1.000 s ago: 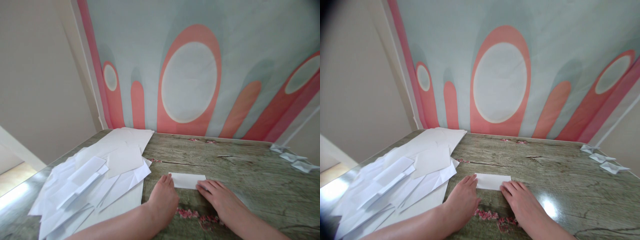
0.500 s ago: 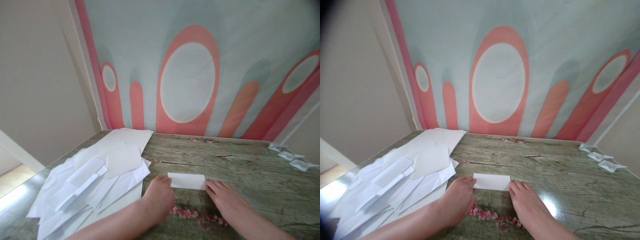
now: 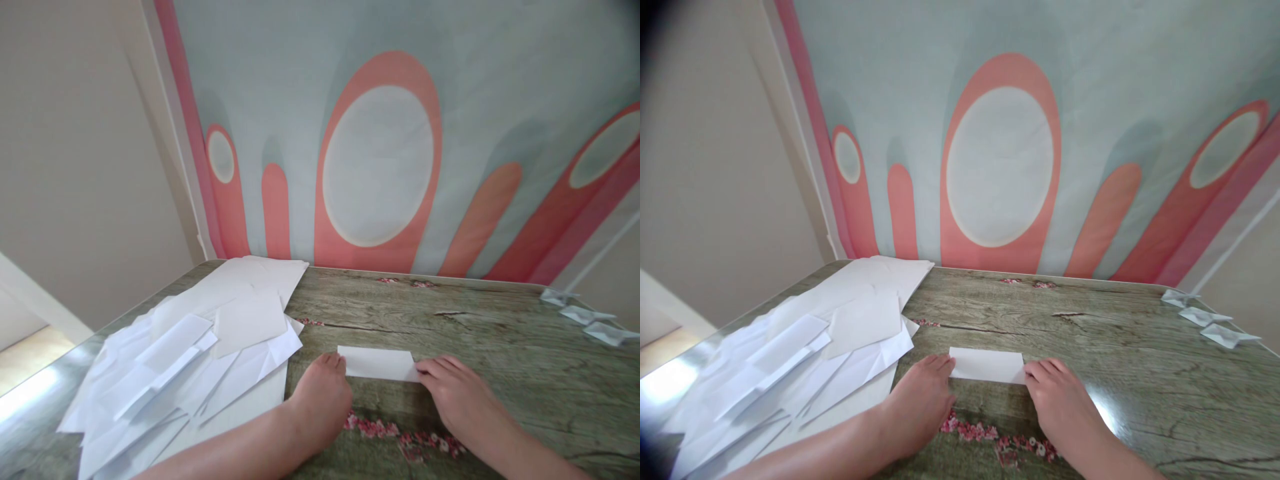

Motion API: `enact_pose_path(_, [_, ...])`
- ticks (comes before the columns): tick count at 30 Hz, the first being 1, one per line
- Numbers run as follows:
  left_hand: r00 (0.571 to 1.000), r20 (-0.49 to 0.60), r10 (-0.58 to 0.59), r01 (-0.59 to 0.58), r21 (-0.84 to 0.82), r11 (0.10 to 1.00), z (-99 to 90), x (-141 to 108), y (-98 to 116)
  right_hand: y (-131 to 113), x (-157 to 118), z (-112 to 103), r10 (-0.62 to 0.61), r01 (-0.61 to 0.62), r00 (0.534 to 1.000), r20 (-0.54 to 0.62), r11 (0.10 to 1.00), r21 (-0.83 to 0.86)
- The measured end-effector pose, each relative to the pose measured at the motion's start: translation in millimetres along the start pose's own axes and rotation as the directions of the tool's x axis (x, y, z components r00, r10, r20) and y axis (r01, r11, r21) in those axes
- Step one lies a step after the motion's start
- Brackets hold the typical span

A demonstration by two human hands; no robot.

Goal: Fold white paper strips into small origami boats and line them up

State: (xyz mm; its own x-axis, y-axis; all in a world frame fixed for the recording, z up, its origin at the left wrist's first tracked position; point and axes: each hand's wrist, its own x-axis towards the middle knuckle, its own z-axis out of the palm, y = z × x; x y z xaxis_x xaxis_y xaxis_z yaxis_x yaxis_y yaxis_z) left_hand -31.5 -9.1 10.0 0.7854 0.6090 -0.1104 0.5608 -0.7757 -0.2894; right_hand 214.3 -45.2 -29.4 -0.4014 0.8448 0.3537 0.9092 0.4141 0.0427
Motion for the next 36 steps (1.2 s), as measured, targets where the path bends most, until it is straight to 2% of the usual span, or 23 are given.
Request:
enact_pose_path(6, [1.0, -0.017, 0.024, -0.024, -0.01, 1.0, -0.1, -0.3, -1.8, 14.4, 6.1, 8.9, 0.192, -0.177, 0.98, -0.052, 0.961, 0.211])
enact_pose_path(11, [0.996, -0.093, 0.013, -0.023, -0.107, 0.994, -1.5, 2.0, -8.7, 15.6, 4.8, 19.5, 0.228, -0.213, 0.974, -0.01, 0.925, 0.315])
enact_pose_path(15, [0.989, -0.123, -0.079, 0.058, -0.162, 0.985, -5.8, 6.6, -15.8, 14.3, 4.0, 20.8, 0.231, -0.215, 0.973, -0.003, 0.909, 0.357])
enact_pose_path(19, [0.965, -0.189, -0.179, 0.12, -0.29, 0.949, 2.0, 12.6, -22.4, 13.7, 4.3, 20.2, 0.235, -0.226, 0.972, 0.028, 0.89, 0.396])
enact_pose_path(25, [0.943, -0.242, -0.227, 0.087, -0.481, 0.873, 19.9, 17.9, -26.1, 14.3, 5.3, 21.3, 0.303, -0.301, 0.951, 0.059, 0.866, 0.398])
enact_pose_path(29, [0.937, -0.263, -0.231, 0.061, -0.528, 0.847, 23.3, 19.2, -24.5, 14.2, 5.5, 20.6, 0.365, -0.364, 0.928, 0.074, 0.847, 0.387])
enact_pose_path(36, [0.929, -0.293, -0.227, 0.019, -0.574, 0.818, 25.1, 19.1, -23.9, 11.8, 4.5, 17.5, 0.368, -0.37, 0.926, 0.087, 0.836, 0.405])
